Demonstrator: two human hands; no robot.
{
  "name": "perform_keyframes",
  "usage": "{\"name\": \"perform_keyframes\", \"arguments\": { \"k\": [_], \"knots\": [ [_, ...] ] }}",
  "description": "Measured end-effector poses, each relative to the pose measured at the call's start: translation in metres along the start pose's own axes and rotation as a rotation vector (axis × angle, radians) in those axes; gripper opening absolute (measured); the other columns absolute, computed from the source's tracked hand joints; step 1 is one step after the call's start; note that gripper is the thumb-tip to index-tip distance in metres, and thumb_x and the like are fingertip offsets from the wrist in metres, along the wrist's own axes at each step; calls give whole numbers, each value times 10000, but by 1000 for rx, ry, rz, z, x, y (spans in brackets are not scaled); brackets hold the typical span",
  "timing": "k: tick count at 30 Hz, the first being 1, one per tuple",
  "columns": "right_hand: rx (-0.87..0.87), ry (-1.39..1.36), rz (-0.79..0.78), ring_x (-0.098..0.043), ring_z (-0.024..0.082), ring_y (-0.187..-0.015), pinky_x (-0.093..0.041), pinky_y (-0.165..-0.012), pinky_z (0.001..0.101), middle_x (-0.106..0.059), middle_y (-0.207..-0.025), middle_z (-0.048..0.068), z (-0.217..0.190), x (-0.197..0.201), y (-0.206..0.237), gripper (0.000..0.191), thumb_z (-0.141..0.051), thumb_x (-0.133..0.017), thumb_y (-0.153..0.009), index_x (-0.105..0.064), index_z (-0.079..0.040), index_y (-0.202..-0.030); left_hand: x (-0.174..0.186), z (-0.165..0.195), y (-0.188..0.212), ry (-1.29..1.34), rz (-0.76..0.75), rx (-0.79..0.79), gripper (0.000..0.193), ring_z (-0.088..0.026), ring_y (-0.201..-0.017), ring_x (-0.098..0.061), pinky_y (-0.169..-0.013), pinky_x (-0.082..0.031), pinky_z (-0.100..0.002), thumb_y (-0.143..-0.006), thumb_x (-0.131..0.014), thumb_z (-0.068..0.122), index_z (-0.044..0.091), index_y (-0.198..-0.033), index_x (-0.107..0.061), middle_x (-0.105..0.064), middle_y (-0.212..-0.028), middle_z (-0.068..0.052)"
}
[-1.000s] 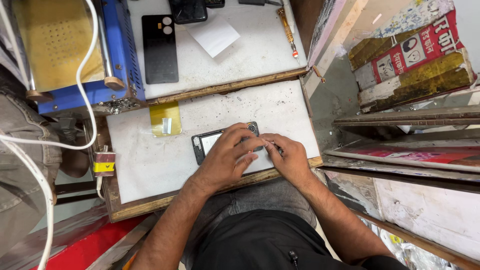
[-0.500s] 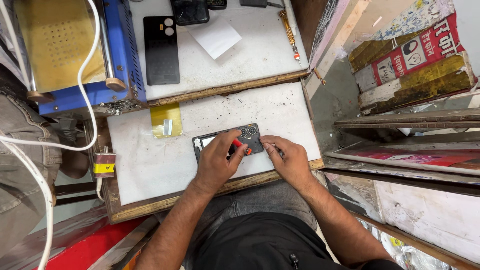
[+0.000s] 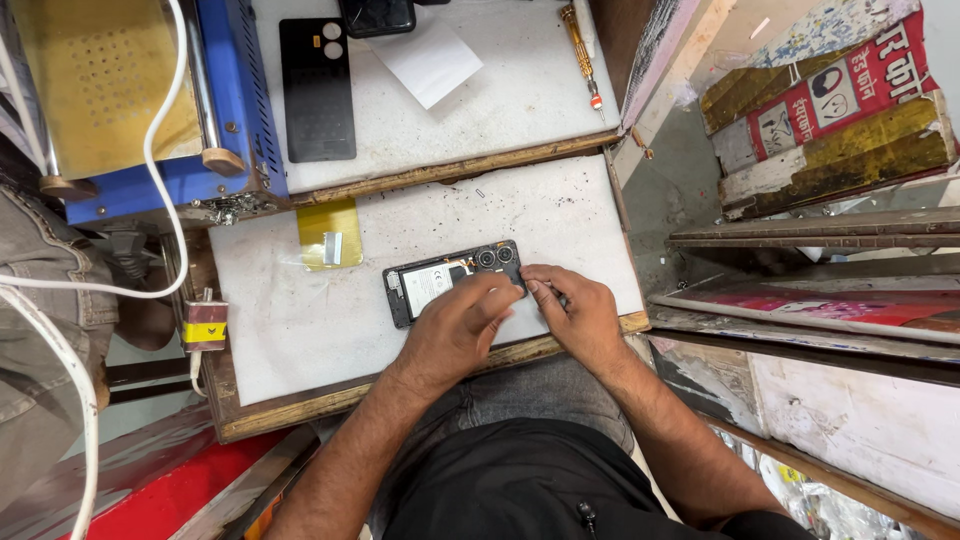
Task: The person uses a red-handled screwdriver to remove screws from the back of a disassembled smartphone. They then lift and reposition the battery and internal components, repeatedly checking the device while working at a cluttered electronics repair bench.
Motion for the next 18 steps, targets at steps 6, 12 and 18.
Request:
{"name": "perform_keyframes", "arguments": {
  "k": [6,12,18],
  "knots": [
    [22,-35,5,-781,192,-981,-628,-821,312,-791,-1110,87,5,45,52,221,-193,-677,-984,-739,-87,-1168,-31,55,8,1,-85,69,741,-218,-934,-678,-737,-618,-314,-892,-718,-108,325,-1415,-422,-633,-1047,-51],
    [23,-5,-6,-779,200,-978,-625,-833,316,-790,-1094,90,10,37,65,227,-203,-674,-987,-738,-84,-1169,-38,82,16,50,-22,-93,759,-258,-1026,-671,-818,-621,-322,-843,-632,-160,298,-1410,-425,-594,-1120,-74],
    [32,-31,19,-781,204,-942,-619,-801,322,-792,-1091,90,21,34,100,227,-188,-670,-988,-740,-81,-1175,-68,77,43,8,-150,21,691,-265,-1023,-703,-789,-631,-347,-865,-662,-131,274,-1393,-477,-654,-1143,-75]
  ]
}}
Point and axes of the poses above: each hand's wrist, its own y-axis away from the middle knuckle, its own x-axis out of the back of the hand, z = x × y, the point moved 9 cm from there along -y, towards the middle knuckle
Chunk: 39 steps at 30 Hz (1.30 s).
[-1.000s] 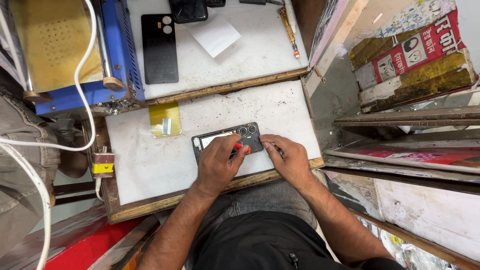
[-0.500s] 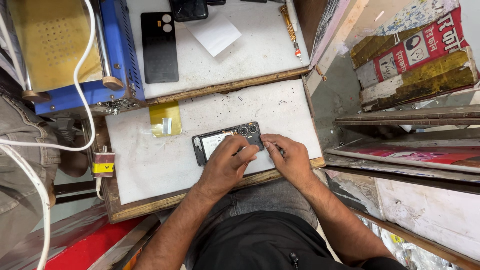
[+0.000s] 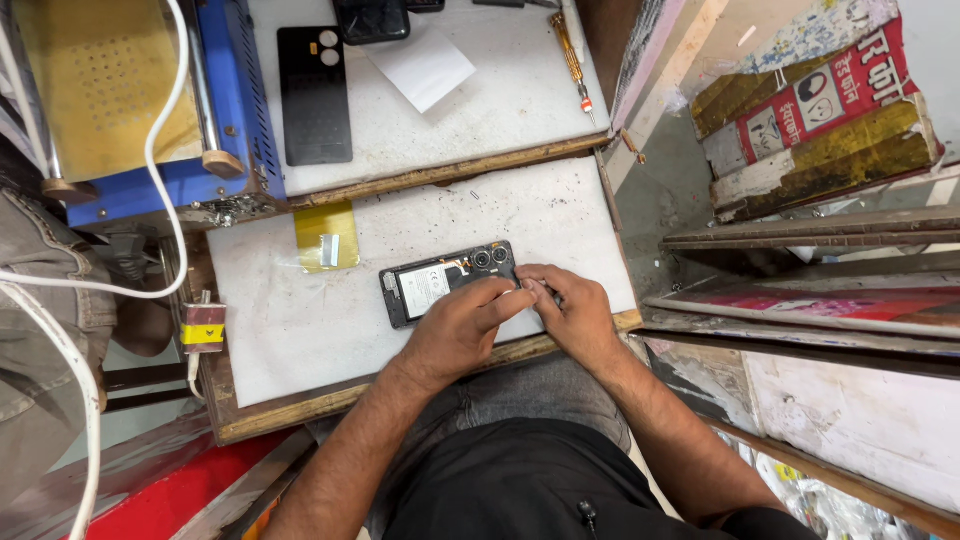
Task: The person uses a red-handled screwdriver to remove screws from the back of a disassembled smartphone. They then lift and reposition the battery and internal components, repeatedly checking the device while working at a cluttered electronics repair bench.
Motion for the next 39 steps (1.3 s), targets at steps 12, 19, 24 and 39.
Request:
{"name": "perform_keyframes", "arguments": {
  "k": [12,19,24,39],
  "knots": [
    [-26,18,25,-746,182,-779,-594,-664,298,-787,-978,97,-7,1,78,195,-190,-675,-994,-754,-73,-1130,54,-20,136,207,492,800,603,-270,-842,-762,-724,-638,-358,-1015,-595,183,37,-1539,-335,-759,-1018,-148],
    [11,17,13,-721,150,-684,-572,-592,284,-785,-875,70,-10,-4,95,190,-196,-681,-988,-759,-69,-1106,57,20,168,-169,394,863,400,-357,-977,-751,-769,-629,-430,-988,-599,159,-12,-1350,-610,-735,-1113,-240],
    [65,-104,-113,-766,179,-900,-627,-752,295,-782,-1069,100,-16,-18,119,195,-177,-659,-1003,-740,-55,-1133,59,28,179,-187,462,823,402,-374,-1014,-738,-813,-613,-443,-1005,-603,158,-19,-1366,-595,-725,-1128,-253],
    [130,-102,-152,-778,124,-859,-652,-661,229,-799,-1057,59,-18,-37,19,128,-160,-794,-917,-767,-108,-1031,62,1,86,410,567,304,457,-203,-986,-759,-848,-669,-306,-1092,-554,32,48,-1426,-243,-744,-1149,-172]
  ]
}}
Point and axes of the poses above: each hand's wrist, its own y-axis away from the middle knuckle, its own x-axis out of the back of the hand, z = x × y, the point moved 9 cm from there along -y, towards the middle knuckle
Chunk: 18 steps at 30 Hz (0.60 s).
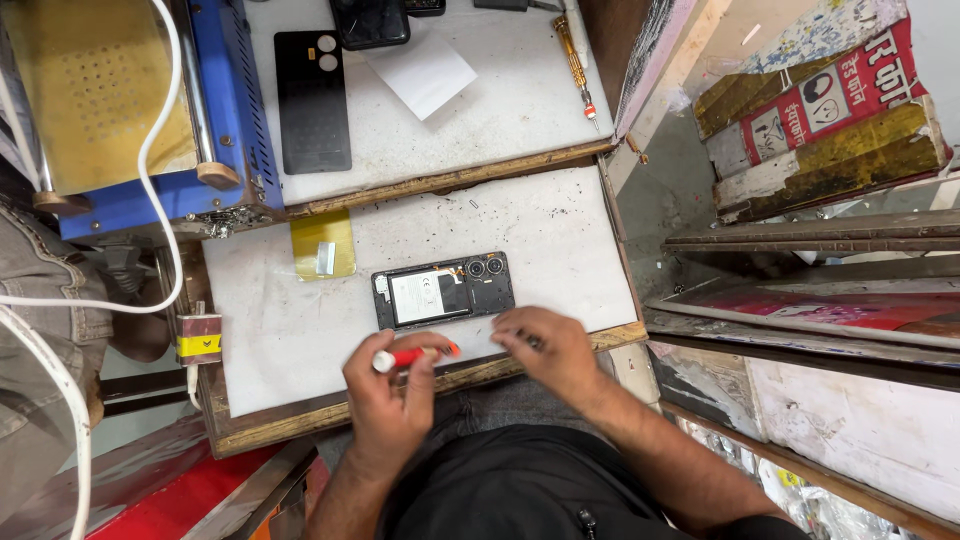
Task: The person uses a red-handled screwdriver to remove screws from the back of a disassembled smartphone. They then lift and reposition the battery and internal components, repeatedly checking the device while working at a cluttered electronics repair bench.
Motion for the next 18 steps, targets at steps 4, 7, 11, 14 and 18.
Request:
{"name": "perform_keyframes", "arguments": {
  "k": [4,7,11,14,18],
  "knots": [
    [60,-108,-2,-785,160,-931,-646,-741,267,-794,-1033,84,-13,-10,1,151,-77,-802,-860,-760,-60,-1005,-25,-8,16,-11,-65,-37,571,-218,-998,-767,-779,-681,-302,-1054,-551,-4,79,-1504,-210,-732,-1135,-200],
    [18,-130,-60,-789,165,-912,-653,-739,263,-792,-1024,78,-15,-13,-8,145,-81,-803,-869,-757,-62,-1005,-20,-10,14,6,3,-28,565,-194,-947,-774,-705,-656,-270,-1049,-550,-20,112,-1500,-236,-740,-1147,-206],
    [2,-123,-113,-789,174,-908,-637,-709,272,-796,-1016,77,-16,-13,-15,149,-87,-809,-862,-764,-60,-1002,-16,-8,11,43,54,-53,537,-252,-1086,-747,-890,-663,-339,-1090,-518,-24,132,-1512,-224,-692,-1208,-225],
    [-10,-132,-120,-786,179,-906,-634,-711,281,-794,-1021,77,-15,-15,-11,162,-88,-806,-858,-761,-51,-1010,-20,-10,13,21,50,-49,545,-246,-1046,-755,-871,-647,-327,-1068,-550,-27,127,-1497,-252,-712,-1171,-219],
    [-15,-118,-92,-789,173,-908,-646,-731,280,-790,-1029,74,-10,-18,-9,149,-90,-806,-858,-752,-50,-991,-21,-9,15,-11,46,-74,552,-249,-1036,-760,-872,-655,-342,-1059,-556,-38,120,-1496,-258,-714,-1157,-212]
  ]
}}
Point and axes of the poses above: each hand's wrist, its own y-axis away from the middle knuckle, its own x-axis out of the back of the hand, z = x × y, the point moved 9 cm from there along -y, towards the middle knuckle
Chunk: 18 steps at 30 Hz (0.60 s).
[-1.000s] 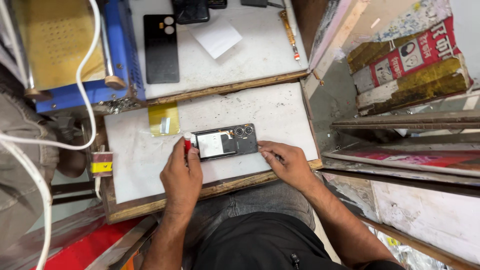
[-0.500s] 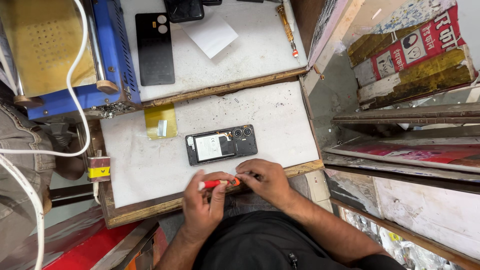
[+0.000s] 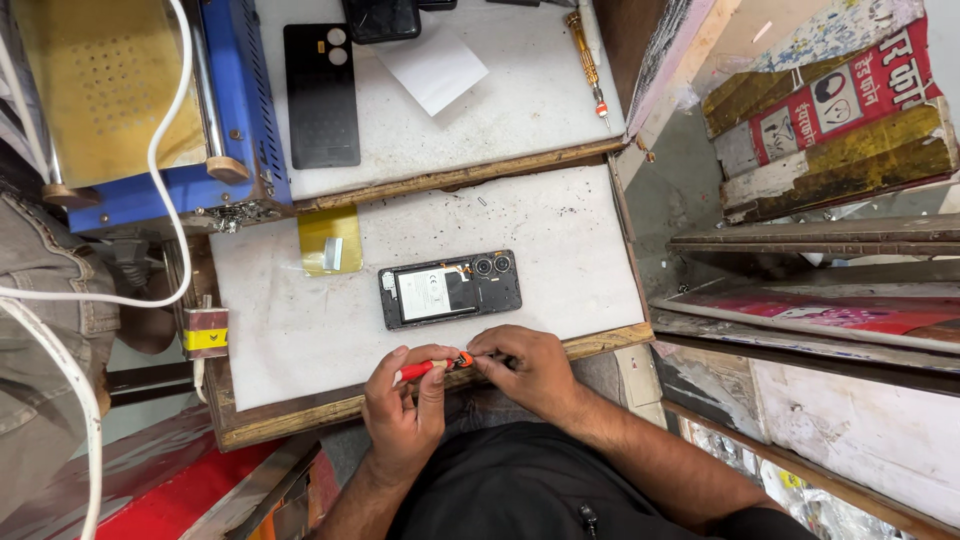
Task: The person uses a red-handled screwdriver to remove screws from the back of a disassembled smartphone. They then lift and reposition the battery and internal components, repeatedly checking the device while working at a cluttered electronics repair bench.
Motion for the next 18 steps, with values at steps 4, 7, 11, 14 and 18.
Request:
{"name": "perform_keyframes", "arguments": {
  "k": [4,7,11,14,18],
  "knots": [
    [1,46,-5,-788,165,-903,-640,-731,275,-795,-999,69,5,-1,11,143,-90,-815,-854,-753,-54,-979,-5,4,4,-45,-4,-21,555,-248,-1008,-768,-839,-664,-338,-1045,-577,-32,114,-1487,-273,-723,-1133,-205],
    [-24,57,15,-786,160,-877,-644,-728,269,-790,-1014,73,8,-4,19,148,-80,-816,-843,-744,-45,-967,-6,10,9,-86,-11,-54,559,-254,-994,-771,-825,-666,-343,-1034,-601,-30,109,-1478,-292,-725,-1111,-201],
    [-48,59,17,-784,150,-873,-649,-718,258,-781,-1001,67,1,-13,21,146,-73,-813,-846,-735,-49,-967,2,21,7,-184,-31,-130,573,-258,-986,-776,-836,-664,-352,-1022,-641,-22,106,-1467,-304,-729,-1090,-178],
    [-64,62,8,-773,132,-850,-653,-711,248,-769,-979,59,-7,-18,13,158,-86,-818,-857,-728,-57,-984,8,26,-2,-278,-67,-171,599,-269,-971,-775,-823,-672,-364,-997,-676,-8,84,-1459,-306,-724,-1055,-166],
    [-106,25,18,-691,117,-711,-600,-578,250,-731,-971,64,-7,-8,7,369,-101,-851,-775,-694,-53,-1105,3,28,-17,-283,-55,-201,613,-273,-943,-778,-782,-669,-367,-990,-695,-14,74,-1463,-315,-731,-1045,-171]
  ]
}}
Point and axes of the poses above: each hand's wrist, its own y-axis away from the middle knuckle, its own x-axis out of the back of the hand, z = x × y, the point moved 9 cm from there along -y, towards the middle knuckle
